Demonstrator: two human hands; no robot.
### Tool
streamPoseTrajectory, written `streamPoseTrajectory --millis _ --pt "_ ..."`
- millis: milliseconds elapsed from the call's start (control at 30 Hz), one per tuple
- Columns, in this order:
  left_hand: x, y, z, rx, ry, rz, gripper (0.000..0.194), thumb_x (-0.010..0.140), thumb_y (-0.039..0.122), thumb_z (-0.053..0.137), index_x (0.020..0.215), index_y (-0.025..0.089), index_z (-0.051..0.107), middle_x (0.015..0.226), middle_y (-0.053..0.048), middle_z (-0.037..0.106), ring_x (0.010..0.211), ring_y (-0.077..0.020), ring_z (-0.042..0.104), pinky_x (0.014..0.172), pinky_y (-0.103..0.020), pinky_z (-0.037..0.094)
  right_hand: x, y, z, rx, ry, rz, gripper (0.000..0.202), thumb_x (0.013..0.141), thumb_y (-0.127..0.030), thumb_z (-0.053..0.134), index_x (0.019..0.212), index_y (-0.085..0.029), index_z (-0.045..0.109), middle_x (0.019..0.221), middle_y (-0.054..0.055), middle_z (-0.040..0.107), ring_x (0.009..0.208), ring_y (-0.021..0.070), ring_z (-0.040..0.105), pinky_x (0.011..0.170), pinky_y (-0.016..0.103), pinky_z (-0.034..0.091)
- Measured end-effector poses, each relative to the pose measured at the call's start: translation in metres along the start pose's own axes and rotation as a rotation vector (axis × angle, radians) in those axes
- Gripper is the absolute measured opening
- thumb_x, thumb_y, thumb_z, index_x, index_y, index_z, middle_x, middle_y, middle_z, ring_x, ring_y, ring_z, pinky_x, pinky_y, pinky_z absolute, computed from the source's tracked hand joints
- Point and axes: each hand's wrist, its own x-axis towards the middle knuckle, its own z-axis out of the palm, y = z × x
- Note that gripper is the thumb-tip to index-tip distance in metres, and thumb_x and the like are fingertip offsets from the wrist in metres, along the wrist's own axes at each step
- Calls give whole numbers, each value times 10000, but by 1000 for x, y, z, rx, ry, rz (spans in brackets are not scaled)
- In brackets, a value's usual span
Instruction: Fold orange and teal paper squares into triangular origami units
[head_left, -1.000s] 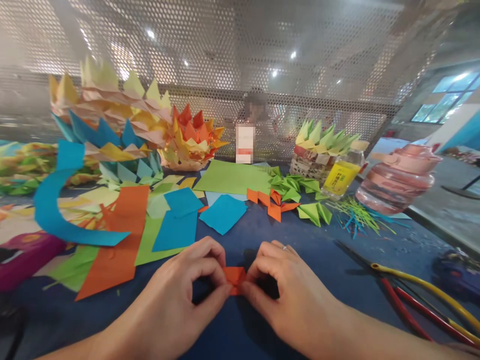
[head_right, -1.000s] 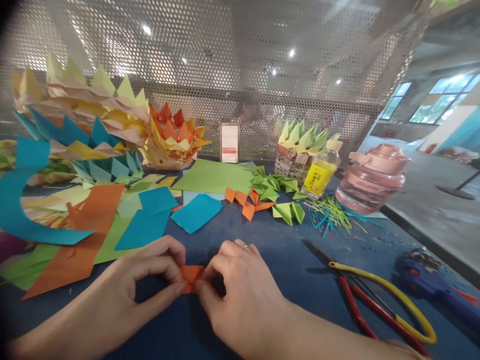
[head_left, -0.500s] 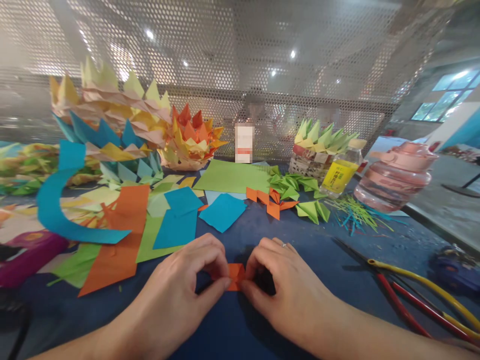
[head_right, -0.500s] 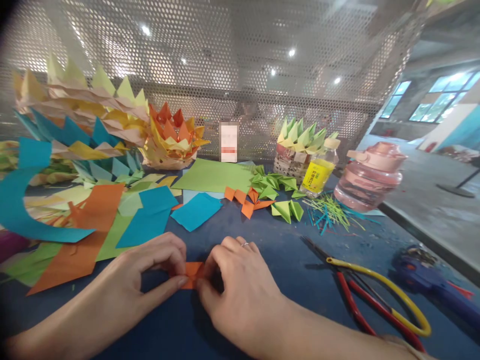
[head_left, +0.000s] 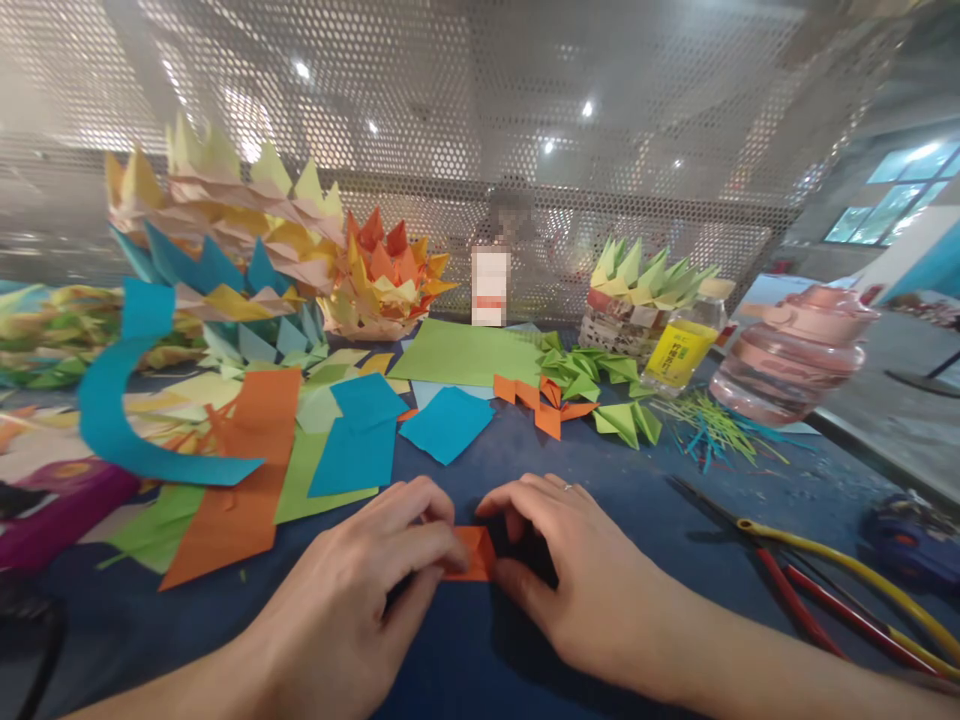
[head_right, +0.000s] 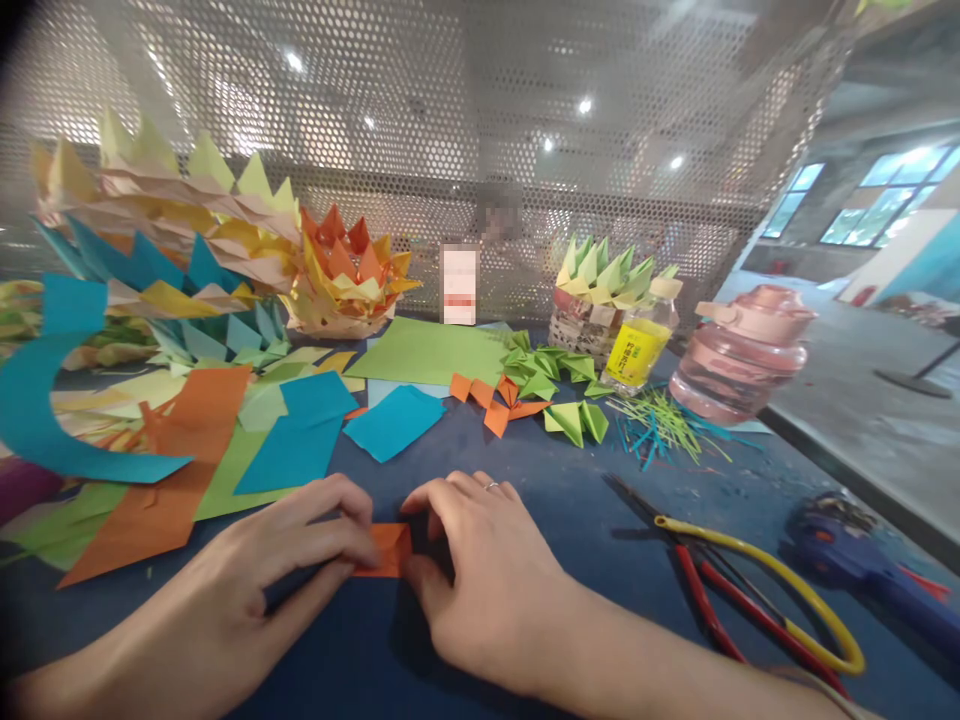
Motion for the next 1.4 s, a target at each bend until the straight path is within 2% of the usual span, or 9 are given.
streamPoseTrajectory --millis 300,467,600,733,800,867,967,1133,1400 --pt "-6 7 0 260 72 320 340 870 19 344 925 168 644 912 -69 645 827 -194 644 620 -264 580 13 -7 1 96 51 -13 73 887 -249 624 843 -195 647 844 7 664 810 163 566 750 321 378" --pt "-9 9 1 344 106 335 374 841 -6 326 899 161 655 858 -79 662 744 -202 654 553 -273 582 14 -6 5 109 85 -28 230 787 -49 567 953 -205 600 722 -36 627 669 123 530 652 265 367" --pt "-8 13 -3 351 140 383 393 820 -12 335 937 164 666 878 -63 686 814 -192 672 644 -248 589 3 -12 2 132 32 -42 217 747 -52 558 887 -211 604 669 -60 625 612 106 526 609 242 371" --pt "-5 14 -7 352 165 439 399 771 -18 329 888 173 659 867 -37 713 794 -157 672 700 -200 569 -10 -15 -7 166 -46 -96 223 724 2 545 741 -202 634 758 -55 687 721 105 608 725 233 437" --pt "-6 11 -5 323 155 434 406 766 -25 321 904 185 639 885 -27 713 779 -144 663 713 -187 557 -11 -12 -12 177 -97 -159 341 725 59 523 870 -215 666 845 -49 701 797 104 630 793 222 452" --pt "-9 6 -1 294 152 435 437 775 -28 319 1005 190 620 940 -27 709 842 -148 661 762 -192 550 -7 -4 -16 106 -48 -290 333 791 9 576 1027 -209 665 971 1 699 910 142 615 874 262 446" --pt "-12 2 3 292 160 432 471 790 -27 325 1112 187 595 989 -37 700 942 -163 655 828 -207 542 0 7 -19 -6 -73 -445 165 933 -121 564 997 -192 698 927 33 673 862 152 579 859 290 450" --pt "-10 7 -1 309 140 473 358 919 32 328 955 200 642 884 -20 700 845 -148 681 745 -190 572 -2 9 -21 -166 -55 -616 263 954 -76 488 944 -195 722 987 41 690 913 162 566 863 308 444" --pt "-13 11 1 157 95 498 294 1007 126 376 1074 218 646 855 -11 721 843 -108 706 769 -138 567 -1 7 -21 -1 -167 -524 95 912 -162 637 857 -184 711 898 10 686 870 123 606 837 276 461"
